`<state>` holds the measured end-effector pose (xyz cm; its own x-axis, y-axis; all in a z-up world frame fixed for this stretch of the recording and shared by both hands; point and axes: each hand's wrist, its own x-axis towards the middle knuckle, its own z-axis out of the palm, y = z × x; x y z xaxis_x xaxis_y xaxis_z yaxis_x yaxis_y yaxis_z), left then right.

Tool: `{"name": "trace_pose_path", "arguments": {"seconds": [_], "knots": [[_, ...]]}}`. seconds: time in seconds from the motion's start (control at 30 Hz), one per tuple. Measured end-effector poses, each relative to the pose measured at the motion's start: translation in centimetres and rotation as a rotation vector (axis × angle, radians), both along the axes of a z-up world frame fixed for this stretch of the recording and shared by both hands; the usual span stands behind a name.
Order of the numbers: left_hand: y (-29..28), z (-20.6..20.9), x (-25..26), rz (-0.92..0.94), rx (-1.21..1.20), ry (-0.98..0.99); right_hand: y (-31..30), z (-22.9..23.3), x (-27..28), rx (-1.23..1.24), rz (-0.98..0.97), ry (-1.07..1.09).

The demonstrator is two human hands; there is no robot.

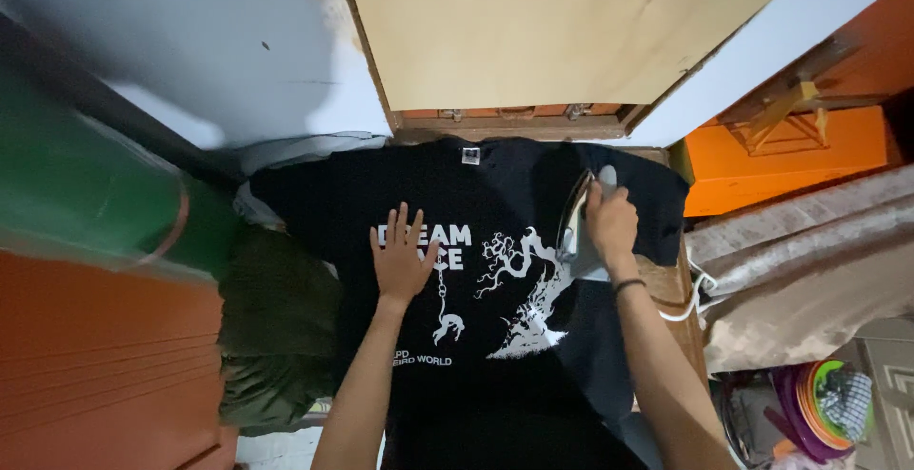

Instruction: The person is ironing a black t-shirt on a table.

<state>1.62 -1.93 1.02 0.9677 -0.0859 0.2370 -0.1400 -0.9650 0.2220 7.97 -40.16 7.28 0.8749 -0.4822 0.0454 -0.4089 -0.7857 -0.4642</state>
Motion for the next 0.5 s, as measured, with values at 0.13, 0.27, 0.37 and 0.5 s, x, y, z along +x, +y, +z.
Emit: {"name": "trace_pose_path", "arguments": {"seconds": [0.13,0.27,0.37,0.5], "knots": [[0.3,-0.5,0.0,-0.008,-0.017,-0.028,-1.0,0.0,1.3,0.039,0.133,-0.011],[0.5,0.4,0.5,-0.052,-0.046,-0.009,0.7,2.6,1.2,0.162,0.591,0.169],[-0.3,1.6,-0.1,-0.061,-0.103,0.064,4.3,6.1,0.5,0.101,0.586,0.301],[-3.5,2.0,-2.0,-0.049,-0.093,0.127,7.2,5.4,-0.2,0.099,0.553,0.362]]}}
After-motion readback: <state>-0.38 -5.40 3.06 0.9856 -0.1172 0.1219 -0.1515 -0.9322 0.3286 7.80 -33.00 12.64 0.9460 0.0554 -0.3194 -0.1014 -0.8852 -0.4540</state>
